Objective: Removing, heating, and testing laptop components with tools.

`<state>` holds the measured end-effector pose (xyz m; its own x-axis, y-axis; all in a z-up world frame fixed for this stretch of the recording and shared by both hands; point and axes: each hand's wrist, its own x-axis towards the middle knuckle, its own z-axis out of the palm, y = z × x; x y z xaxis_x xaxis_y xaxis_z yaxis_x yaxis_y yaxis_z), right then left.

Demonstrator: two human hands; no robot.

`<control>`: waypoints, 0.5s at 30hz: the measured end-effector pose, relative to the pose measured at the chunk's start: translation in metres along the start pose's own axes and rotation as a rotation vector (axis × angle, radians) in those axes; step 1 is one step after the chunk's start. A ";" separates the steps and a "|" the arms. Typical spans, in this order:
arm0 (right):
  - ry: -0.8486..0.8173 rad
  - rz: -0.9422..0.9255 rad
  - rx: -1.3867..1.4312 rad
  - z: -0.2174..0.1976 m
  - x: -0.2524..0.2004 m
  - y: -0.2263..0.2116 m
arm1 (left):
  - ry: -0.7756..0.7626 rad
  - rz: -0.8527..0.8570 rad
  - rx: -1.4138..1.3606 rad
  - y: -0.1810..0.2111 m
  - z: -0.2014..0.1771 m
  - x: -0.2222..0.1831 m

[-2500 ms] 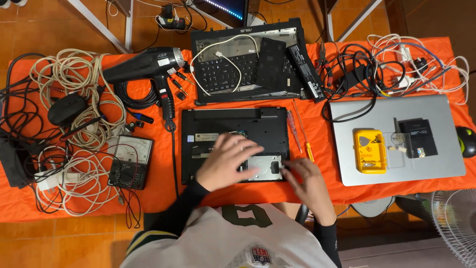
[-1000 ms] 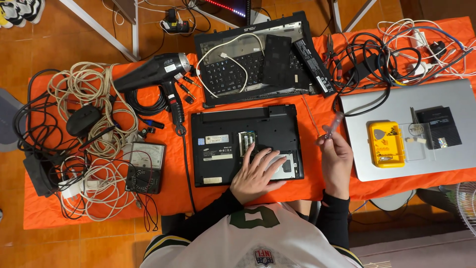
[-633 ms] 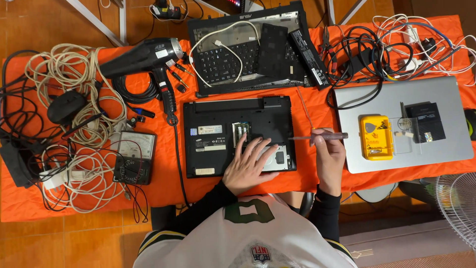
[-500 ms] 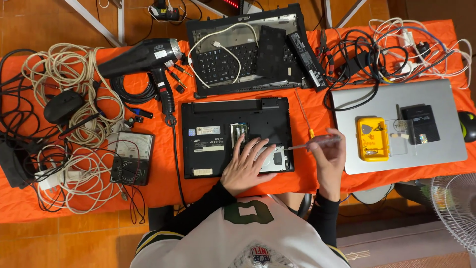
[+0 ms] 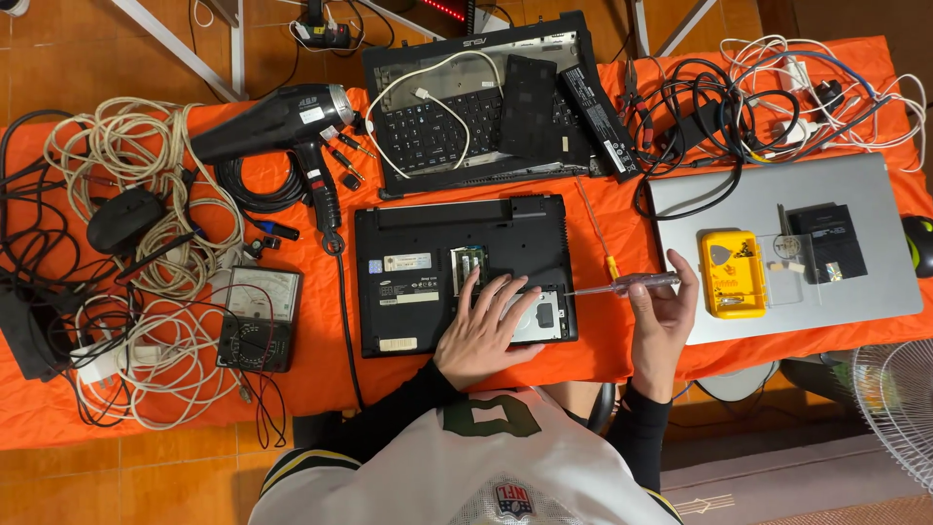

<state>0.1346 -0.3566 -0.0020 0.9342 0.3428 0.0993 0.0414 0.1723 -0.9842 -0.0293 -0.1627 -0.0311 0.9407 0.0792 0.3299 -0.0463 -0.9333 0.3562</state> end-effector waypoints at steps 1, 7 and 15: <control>0.005 -0.005 0.006 0.000 0.000 0.001 | -0.002 -0.003 0.000 0.000 -0.001 -0.001; 0.016 0.000 -0.048 -0.005 -0.002 0.007 | 0.005 -0.004 0.011 0.001 -0.006 -0.001; 0.009 0.004 -0.081 -0.010 -0.010 0.006 | 0.049 0.003 -0.169 -0.001 -0.003 0.004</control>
<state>0.1289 -0.3678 -0.0104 0.9374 0.3352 0.0944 0.0657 0.0960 -0.9932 -0.0269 -0.1609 -0.0278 0.9234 0.0975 0.3713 -0.1085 -0.8615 0.4960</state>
